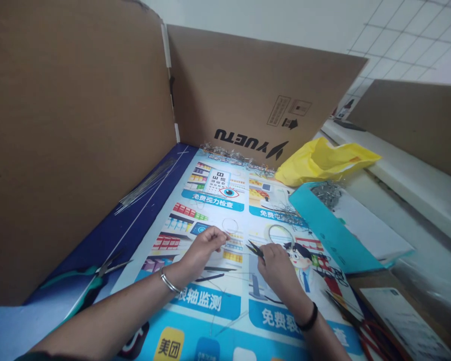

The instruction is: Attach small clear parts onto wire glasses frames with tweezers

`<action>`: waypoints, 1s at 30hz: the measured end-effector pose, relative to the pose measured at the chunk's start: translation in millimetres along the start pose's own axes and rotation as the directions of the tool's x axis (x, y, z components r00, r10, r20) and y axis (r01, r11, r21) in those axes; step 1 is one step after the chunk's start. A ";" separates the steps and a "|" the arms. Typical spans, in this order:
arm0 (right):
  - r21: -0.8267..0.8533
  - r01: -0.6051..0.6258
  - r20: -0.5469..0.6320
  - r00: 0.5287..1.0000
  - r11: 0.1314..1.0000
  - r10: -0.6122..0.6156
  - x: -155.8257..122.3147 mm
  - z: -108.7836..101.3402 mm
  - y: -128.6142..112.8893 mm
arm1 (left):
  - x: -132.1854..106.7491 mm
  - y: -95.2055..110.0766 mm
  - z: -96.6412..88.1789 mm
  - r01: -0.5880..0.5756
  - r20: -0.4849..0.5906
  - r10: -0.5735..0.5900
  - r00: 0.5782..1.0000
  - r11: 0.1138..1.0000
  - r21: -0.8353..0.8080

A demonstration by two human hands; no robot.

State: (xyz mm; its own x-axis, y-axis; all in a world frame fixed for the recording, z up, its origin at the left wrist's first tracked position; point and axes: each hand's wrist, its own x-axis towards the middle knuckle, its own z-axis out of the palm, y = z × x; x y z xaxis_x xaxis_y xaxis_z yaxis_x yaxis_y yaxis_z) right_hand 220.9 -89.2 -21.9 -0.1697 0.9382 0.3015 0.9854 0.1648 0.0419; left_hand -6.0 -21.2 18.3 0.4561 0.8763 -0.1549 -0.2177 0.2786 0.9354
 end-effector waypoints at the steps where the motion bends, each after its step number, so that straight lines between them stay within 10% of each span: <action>1: 0.006 -0.001 -0.012 1.000 1.000 0.001 -1.2 1.4 0.5 | 0.5 -0.3 -0.4 -0.001 -0.011 0.001 1.000 1.000 0.003; 30: -0.256 -0.090 -0.029 0.996 0.963 0.085 -22.7 -2.9 -15.8 | -0.1 -2.2 0.0 0.064 0.049 -0.055 0.997 0.978 -0.199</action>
State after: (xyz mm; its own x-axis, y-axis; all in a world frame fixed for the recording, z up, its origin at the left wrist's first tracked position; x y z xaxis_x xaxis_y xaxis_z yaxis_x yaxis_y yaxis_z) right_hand 209.2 -114.0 -26.6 -0.0849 0.9398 0.3311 0.9665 -0.0032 0.2568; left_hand -5.7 -21.9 16.3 0.5091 0.8394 -0.1905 -0.3555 0.4066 0.8416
